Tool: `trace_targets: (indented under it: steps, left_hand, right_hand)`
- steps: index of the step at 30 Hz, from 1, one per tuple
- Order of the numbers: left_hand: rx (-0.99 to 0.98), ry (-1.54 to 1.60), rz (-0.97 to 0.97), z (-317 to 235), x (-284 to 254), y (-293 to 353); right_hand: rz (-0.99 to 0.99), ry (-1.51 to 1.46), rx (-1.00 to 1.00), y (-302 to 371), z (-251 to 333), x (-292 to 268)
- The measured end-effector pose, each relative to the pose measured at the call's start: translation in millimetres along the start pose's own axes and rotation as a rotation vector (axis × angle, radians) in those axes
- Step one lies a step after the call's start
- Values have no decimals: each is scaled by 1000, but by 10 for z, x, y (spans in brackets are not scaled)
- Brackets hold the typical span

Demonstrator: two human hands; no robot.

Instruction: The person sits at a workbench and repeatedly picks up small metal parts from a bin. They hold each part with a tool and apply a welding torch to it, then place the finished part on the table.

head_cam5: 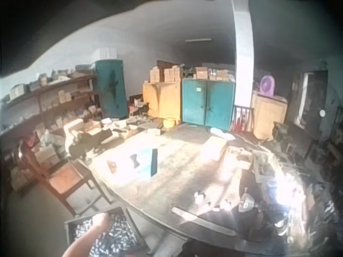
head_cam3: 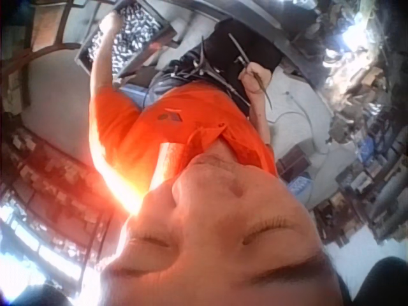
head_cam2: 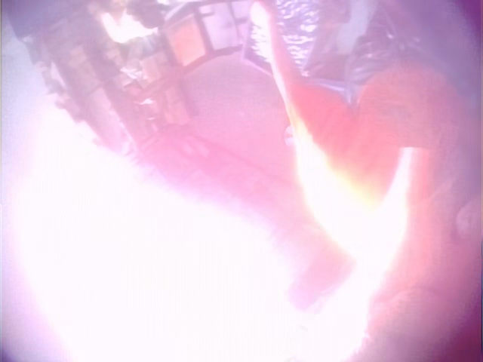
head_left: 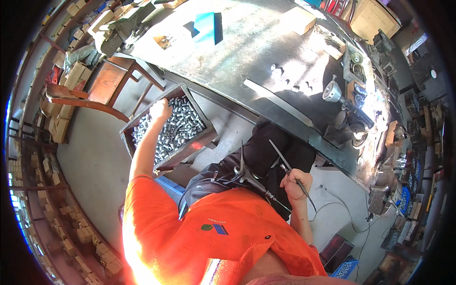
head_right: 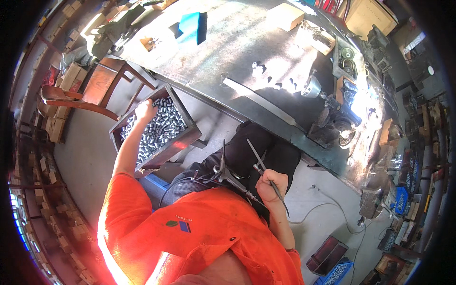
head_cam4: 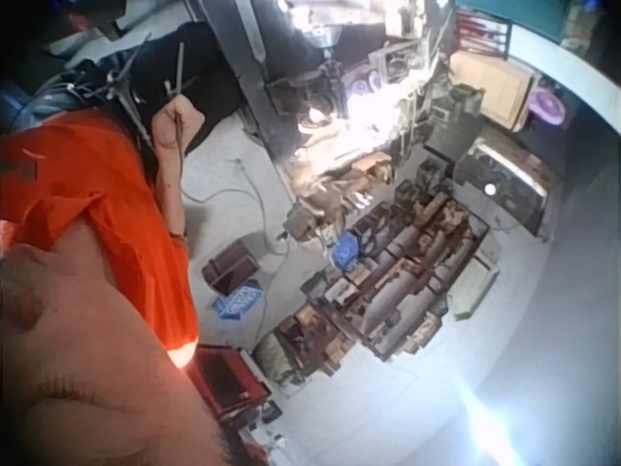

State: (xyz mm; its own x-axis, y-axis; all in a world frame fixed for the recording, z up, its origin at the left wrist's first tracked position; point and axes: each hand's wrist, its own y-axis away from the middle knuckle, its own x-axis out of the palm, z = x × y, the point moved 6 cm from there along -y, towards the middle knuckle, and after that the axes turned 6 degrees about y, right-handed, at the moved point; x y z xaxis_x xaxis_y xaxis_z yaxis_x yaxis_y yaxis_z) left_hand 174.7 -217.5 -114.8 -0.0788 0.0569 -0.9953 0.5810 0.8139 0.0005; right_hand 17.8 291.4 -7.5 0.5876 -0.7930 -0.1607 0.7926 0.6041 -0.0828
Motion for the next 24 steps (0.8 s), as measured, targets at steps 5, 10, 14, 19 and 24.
trace_targets:
  steps: [5, 10, 14, 19, 24]
  left_hand:
    - [24, -64, 13, 11, 56, -84]
    - [49, -48, -14, 67, 35, -37]
    - [94, 206, 0, -125, -208, 71]
    - [110, 1396, 467, -1292, -900, 702]
    - [313, 1749, 896, -2280, -971, 1353]
  right_hand:
    - [5, -30, 20, 17, 22, -2]
    - [20, 1, 1, 23, 42, 18]
    - [15, 44, -22, 26, -12, -4]
    - [56, 217, -83, -12, -9, 56]
    - [112, 223, -224, -77, 264, 154]
